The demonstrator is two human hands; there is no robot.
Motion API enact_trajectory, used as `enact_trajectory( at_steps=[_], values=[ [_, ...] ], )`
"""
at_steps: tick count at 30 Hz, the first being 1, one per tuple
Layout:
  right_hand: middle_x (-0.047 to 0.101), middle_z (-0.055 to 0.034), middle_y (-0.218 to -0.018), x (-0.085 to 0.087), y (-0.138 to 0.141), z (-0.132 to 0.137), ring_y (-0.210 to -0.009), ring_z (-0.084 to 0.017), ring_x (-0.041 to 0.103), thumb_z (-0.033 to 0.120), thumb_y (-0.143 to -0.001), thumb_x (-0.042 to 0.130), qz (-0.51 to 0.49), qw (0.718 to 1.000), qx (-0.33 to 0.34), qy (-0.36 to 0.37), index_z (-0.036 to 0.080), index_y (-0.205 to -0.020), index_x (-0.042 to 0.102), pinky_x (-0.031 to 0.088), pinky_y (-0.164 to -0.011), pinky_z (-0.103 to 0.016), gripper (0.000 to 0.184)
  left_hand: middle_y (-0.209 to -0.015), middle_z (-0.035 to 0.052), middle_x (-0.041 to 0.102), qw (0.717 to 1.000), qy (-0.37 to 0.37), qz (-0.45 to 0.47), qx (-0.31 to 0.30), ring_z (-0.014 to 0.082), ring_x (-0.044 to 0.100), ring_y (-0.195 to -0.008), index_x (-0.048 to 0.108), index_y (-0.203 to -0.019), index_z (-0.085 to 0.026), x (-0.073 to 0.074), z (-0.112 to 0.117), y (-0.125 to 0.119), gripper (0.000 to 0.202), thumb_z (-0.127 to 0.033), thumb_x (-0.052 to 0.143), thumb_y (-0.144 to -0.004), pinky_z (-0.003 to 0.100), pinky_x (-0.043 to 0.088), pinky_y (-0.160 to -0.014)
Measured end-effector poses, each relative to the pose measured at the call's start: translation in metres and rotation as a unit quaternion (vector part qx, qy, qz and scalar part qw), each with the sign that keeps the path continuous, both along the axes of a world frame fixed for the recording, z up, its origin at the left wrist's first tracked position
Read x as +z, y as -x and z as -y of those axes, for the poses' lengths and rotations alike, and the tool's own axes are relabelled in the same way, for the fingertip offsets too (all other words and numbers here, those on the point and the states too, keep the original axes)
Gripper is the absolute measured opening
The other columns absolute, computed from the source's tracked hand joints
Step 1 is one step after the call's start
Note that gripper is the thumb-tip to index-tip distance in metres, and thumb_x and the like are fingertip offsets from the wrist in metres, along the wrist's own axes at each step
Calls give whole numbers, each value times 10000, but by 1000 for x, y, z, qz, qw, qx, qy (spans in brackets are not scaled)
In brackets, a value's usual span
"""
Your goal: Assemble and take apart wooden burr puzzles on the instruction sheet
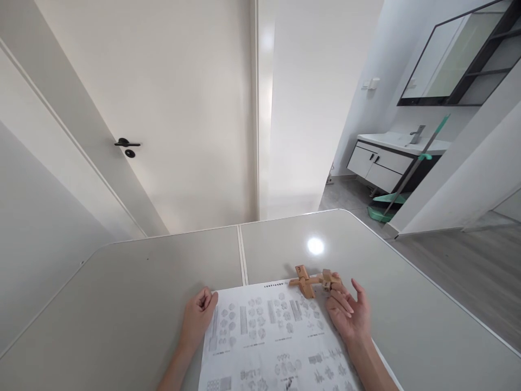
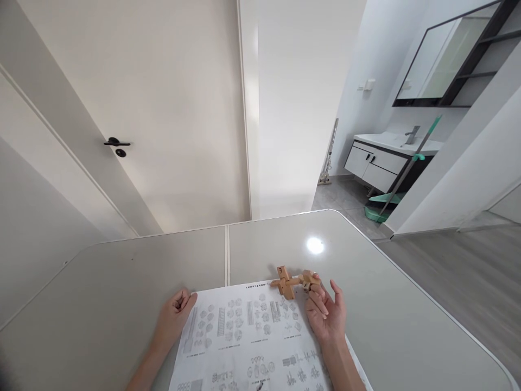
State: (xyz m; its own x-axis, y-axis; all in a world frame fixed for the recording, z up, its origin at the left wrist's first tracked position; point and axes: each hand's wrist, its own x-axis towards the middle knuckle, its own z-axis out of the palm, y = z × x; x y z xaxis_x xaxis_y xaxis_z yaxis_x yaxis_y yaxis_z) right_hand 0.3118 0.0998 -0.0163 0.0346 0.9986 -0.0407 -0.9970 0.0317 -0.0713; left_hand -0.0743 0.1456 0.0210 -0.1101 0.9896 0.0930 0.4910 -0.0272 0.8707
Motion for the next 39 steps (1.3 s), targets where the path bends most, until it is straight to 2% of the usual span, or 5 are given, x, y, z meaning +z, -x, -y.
enact_trajectory(
  at_steps=[12, 18, 22, 32, 39],
  values=[
    [274, 186, -330, 27, 21, 27, -218, -12, 105, 303, -1062, 544, 33, 998, 18, -48, 187, -916, 657, 218, -288, -79, 218, -591, -84, 211, 999, -17, -5, -43, 110, 220, -527, 233, -630, -242, 20, 22, -29, 489, -492, 571, -880, 222, 247, -512],
    [461, 95, -408, 55, 73, 59, -291, -35, 266, 472, -942, 714, 272, 959, 83, -7, 186, -689, 591, 280, -341, -153, 401, -910, 42, 638, 957, 63, 56, -279, 207, 597, -857, 611, -939, -222, 52, 69, -96, 337, -558, 614, -935, 310, 499, -816],
    [462, 60, -389, 66, 98, 76, -301, -69, 320, 631, -911, 671, 361, 921, 147, -12, 197, -645, 573, 215, -384, -203, 518, -1174, 101, 667, 899, 144, 170, -376, 299, 615, -1094, 644, -1178, -223, 57, 95, -118, 614, -716, 697, -815, 435, 479, -1026],
    [455, 89, -431, 76, 98, 88, -383, -69, 293, 708, -955, 554, 454, 867, 204, -10, 194, -770, 560, 318, -492, -199, 547, -1434, 158, 603, 902, 189, 341, -184, 393, 520, -1380, 563, -1370, -277, 53, 117, -126, 815, -690, 819, -716, 510, 423, -1146],
    [473, 87, -507, 72, 101, 97, -408, -83, 319, 761, -921, 556, 540, 830, 127, 56, 201, -1001, 573, 306, -465, -215, 566, -1216, 74, 706, 981, 102, 90, -139, 317, 647, -1147, 635, -1281, -331, 78, 108, -123, 581, -332, 836, -735, 429, 504, -1042]
  ],
)
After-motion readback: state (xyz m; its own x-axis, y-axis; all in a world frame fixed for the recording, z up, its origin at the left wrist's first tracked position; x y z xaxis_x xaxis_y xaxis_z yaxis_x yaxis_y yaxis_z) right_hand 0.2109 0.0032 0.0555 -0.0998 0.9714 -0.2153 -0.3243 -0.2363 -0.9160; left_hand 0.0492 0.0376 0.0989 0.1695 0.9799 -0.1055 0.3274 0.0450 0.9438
